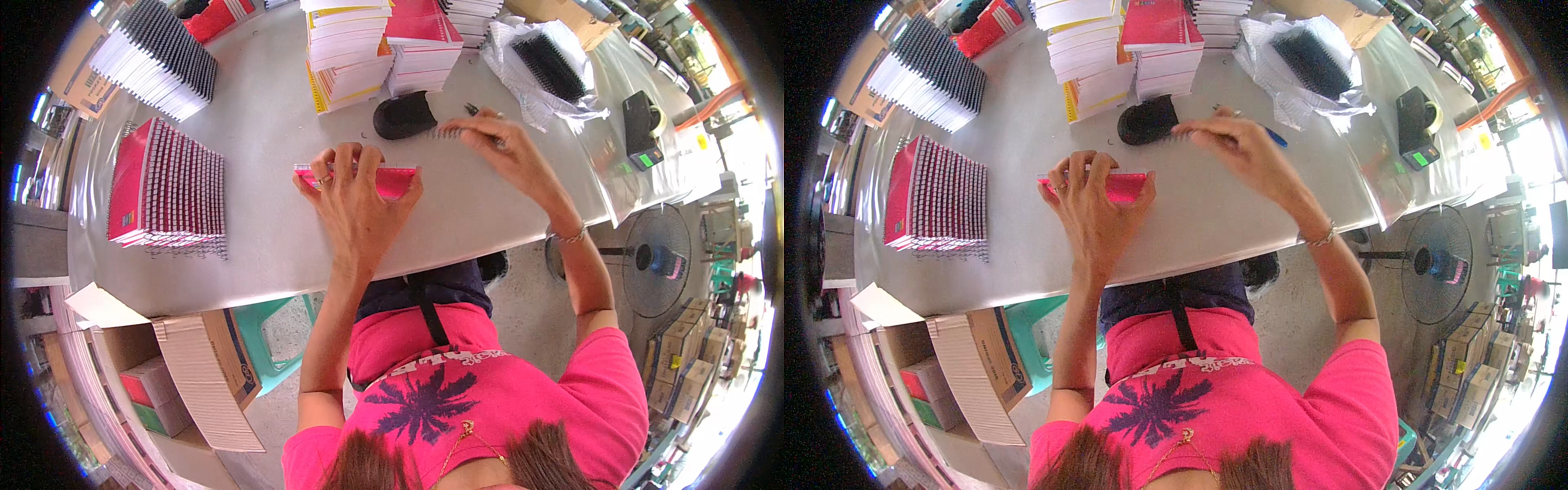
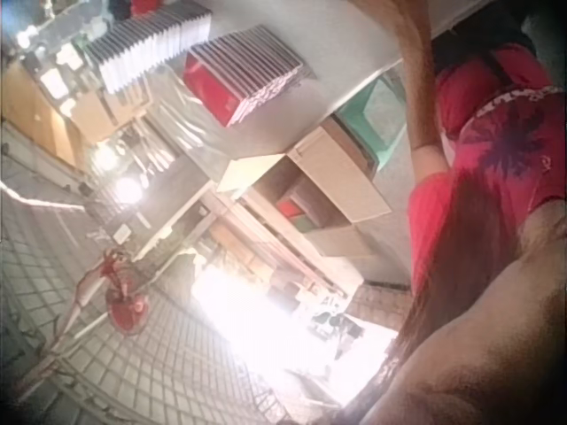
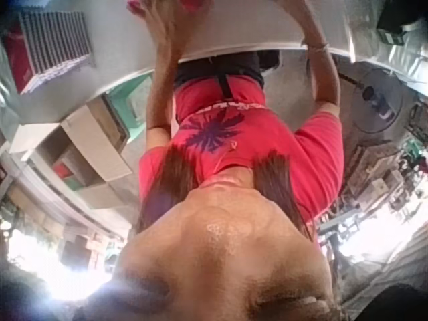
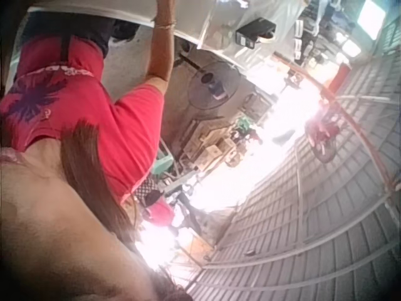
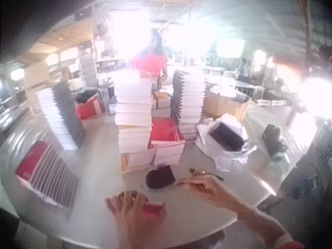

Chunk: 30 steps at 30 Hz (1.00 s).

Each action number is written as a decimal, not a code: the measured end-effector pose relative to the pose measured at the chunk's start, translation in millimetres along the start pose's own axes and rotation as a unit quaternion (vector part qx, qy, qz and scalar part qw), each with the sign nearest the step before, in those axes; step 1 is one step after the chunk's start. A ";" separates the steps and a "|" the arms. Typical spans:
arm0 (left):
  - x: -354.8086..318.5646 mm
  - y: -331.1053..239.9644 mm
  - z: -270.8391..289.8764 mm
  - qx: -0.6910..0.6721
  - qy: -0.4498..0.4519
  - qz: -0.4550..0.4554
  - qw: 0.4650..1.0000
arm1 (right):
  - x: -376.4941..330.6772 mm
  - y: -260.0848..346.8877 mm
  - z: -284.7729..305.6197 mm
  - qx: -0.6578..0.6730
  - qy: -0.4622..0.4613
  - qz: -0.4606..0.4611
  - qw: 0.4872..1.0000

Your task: The person manually binds spiral notebooks by inserting a wire coil into the punched holes of a notebook, using a black handheld guide to feed the wire through, and trimming the ends with pliers.

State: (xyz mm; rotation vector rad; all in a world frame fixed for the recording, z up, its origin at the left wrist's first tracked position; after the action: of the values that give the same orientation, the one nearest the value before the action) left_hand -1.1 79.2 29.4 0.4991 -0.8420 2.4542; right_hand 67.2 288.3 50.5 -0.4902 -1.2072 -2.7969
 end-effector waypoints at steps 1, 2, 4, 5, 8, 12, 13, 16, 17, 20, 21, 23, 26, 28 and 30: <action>0.1 0.5 0.1 0.002 -0.002 0.000 1.000 | -2.2 9.2 -9.0 0.029 0.002 0.003 1.000; 0.1 1.1 0.2 0.005 0.000 0.001 1.000 | -2.8 14.2 -15.1 0.057 0.004 0.006 0.998; 1.0 -0.5 -0.8 0.007 0.003 0.000 1.000 | -4.6 12.9 -19.8 0.066 -0.006 0.010 0.998; 0.8 -0.9 -1.6 0.006 0.003 -0.001 1.000 | -5.9 11.2 -22.3 0.071 -0.011 0.013 0.997; 0.6 -0.4 -1.8 0.008 0.002 -0.002 1.000 | -7.5 6.2 -30.8 0.103 -0.026 0.031 0.994; 0.2 0.3 -1.5 0.008 0.007 0.001 1.000 | -6.6 16.0 -30.6 0.084 -0.005 0.032 0.996; 0.4 0.1 -1.0 0.007 0.010 0.002 1.000 | -6.8 19.0 -30.4 0.087 -0.010 0.034 0.996; 1.4 -0.8 -1.1 0.008 0.023 0.008 1.000 | -10.5 13.6 -33.7 0.088 -0.005 0.046 0.995; 1.5 -1.2 -1.3 0.009 0.023 0.007 1.000 | -11.9 11.4 -34.8 0.088 0.000 0.051 0.995; 0.4 1.8 -0.5 0.023 0.021 0.005 0.999 | -11.3 28.2 -33.0 0.034 0.032 -0.011 0.999; 1.3 0.2 1.1 0.029 0.021 -0.001 0.999 | -12.2 29.2 -33.3 0.015 0.021 0.004 1.000; 2.2 -2.1 3.4 0.039 0.030 -0.006 0.999 | -14.0 28.9 -35.7 -0.022 0.000 0.033 0.999; 1.5 -1.9 6.5 0.050 0.051 0.000 0.997 | -12.4 28.6 -41.1 -0.070 -0.014 0.045 0.996; 0.4 -1.1 8.5 0.045 0.055 0.007 0.997 | -7.5 36.6 -40.3 -0.060 -0.023 0.046 0.997; -1.2 -1.5 9.4 0.043 0.052 0.004 0.998 | -4.7 40.8 -42.2 -0.067 -0.036 0.051 0.996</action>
State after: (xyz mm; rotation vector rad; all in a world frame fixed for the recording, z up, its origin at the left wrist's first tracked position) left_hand 2.4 73.7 36.5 0.3949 -0.6982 2.5078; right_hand 67.6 229.4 50.5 -0.6477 -0.9808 -2.8066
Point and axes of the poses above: each hand's wrist, its own x-axis towards the middle knuckle, its own z-axis out of the back of the hand, y = z × x, the point moved 3 cm from there along x, towards the middle knuckle, and after that the axes turned 7 degrees about z, right-handed, at the moved point
